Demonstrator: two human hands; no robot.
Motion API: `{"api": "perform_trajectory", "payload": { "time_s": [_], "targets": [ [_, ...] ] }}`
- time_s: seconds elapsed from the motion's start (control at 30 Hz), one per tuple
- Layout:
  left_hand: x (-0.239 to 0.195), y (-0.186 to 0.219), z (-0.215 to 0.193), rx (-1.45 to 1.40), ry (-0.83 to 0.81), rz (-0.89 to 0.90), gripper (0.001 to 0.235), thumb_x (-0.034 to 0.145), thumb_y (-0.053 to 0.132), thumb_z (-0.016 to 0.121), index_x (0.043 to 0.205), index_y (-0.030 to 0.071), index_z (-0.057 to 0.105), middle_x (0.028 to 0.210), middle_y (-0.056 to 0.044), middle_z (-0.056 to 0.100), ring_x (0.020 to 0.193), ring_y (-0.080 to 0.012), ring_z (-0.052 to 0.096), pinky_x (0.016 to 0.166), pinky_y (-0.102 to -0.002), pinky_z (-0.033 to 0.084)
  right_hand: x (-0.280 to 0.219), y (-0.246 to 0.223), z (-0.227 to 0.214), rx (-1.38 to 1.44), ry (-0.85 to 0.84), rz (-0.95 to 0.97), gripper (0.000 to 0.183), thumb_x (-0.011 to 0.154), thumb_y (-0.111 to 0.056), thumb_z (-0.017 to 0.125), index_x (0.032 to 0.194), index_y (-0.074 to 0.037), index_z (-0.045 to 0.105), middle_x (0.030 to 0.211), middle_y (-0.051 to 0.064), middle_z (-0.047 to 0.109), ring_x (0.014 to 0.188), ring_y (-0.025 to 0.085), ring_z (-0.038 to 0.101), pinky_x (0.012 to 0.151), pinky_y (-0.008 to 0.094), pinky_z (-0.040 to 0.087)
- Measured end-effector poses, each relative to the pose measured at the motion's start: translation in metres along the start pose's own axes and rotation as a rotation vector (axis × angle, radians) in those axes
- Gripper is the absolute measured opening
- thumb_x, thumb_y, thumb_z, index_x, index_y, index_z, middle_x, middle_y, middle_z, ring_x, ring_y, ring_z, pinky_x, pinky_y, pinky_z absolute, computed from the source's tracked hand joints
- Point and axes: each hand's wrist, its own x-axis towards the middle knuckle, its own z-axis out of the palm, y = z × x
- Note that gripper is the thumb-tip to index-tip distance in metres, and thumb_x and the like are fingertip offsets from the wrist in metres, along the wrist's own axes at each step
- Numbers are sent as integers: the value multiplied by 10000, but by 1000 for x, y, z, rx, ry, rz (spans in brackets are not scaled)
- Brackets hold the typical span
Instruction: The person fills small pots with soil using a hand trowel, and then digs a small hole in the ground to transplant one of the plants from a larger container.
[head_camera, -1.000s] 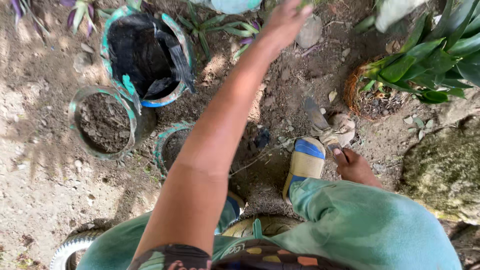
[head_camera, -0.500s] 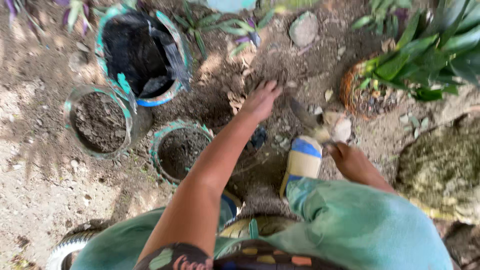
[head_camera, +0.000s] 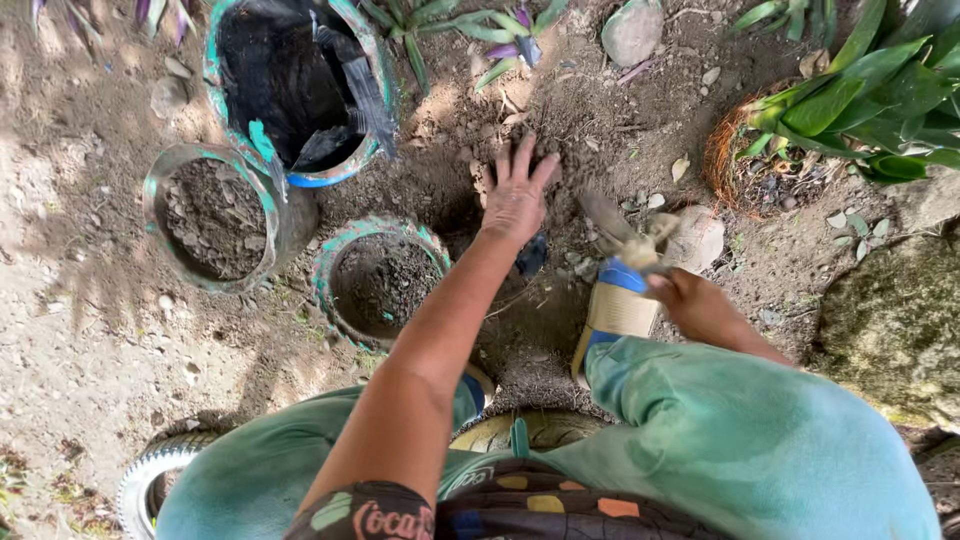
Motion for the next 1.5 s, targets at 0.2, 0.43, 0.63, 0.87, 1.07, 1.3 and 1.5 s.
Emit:
{"api": "perform_trajectory", "payload": {
  "time_s": [0.2, 0.43, 0.63, 0.87, 1.07, 1.3, 1.5],
  "targets": [
    [-27, -15, -21, -233, -123, -319, 1342, 711, 254, 940, 1586, 310, -77, 1673, -219, -121, 1519, -516, -72, 1171, -692, 218, 20, 19, -10, -341, -23, 74, 451, 1076, -454, 437, 1339, -134, 615, 1066, 255, 720, 972, 440, 708, 891, 561, 557],
    [-2, -37, 11, 87, -32, -301, 1273, 797, 170, 870, 1646, 246, -75, 1656, -261, 105, 1502, -536, 104, 1167, -639, 353, 42, -37, 8, 300, -320, 189, 481, 1093, -469, 371, 1323, -116, 605, 957, 183, 710, 889, 354, 733, 839, 526, 600],
    [-7, -51, -25, -113, -160, -424, 1322, 803, 311, 871, 1634, 241, -155, 1650, -270, 73, 1517, -546, 119, 1162, -568, 405, -41, -71, -76, -534, -275, 335, 546, 1120, -518, 252, 1375, -168, 585, 867, 112, 702, 821, 269, 758, 823, 481, 642],
    [-8, -45, -2, 330, -366, -361, 1203, 822, 189, 806, 1619, 49, -83, 1676, -249, -125, 1469, -653, 62, 1184, -586, 353, 72, -72, 17, -469, -151, 151, 454, 1096, -417, 286, 1400, -195, 539, 753, 91, 582, 594, 237, 497, 512, 416, 483],
    [-2, -60, 21, -355, -88, -532, 856, 843, -168, 599, 1601, 174, 396, 1674, -225, 206, 1347, -446, 529, 1029, -473, 565, 52, -66, 26, 326, -481, 190, 548, 1144, -510, 367, 1473, -86, 475, 703, 72, 460, 546, 220, 378, 454, 428, 382],
    [10, -111, -10, -377, 45, -353, 354, 916, 13, 663, 1248, 128, 703, 1328, -205, 687, 1223, -349, 675, 1100, -417, 552, 7, -85, -68, -587, -343, 58, 600, 1045, -583, 281, 1422, -234, 591, 1357, 164, 676, 1308, 317, 616, 1141, 521, 462],
    [-6, -80, -31, 16, -257, -545, 978, 839, 30, 732, 1574, 137, 95, 1608, -252, 207, 1350, -464, 454, 967, -438, 564, 102, -109, 35, -255, -372, 85, 469, 1067, -576, 296, 1090, -213, 592, 947, 90, 688, 672, 208, 513, 618, 406, 481]
  ]
}}
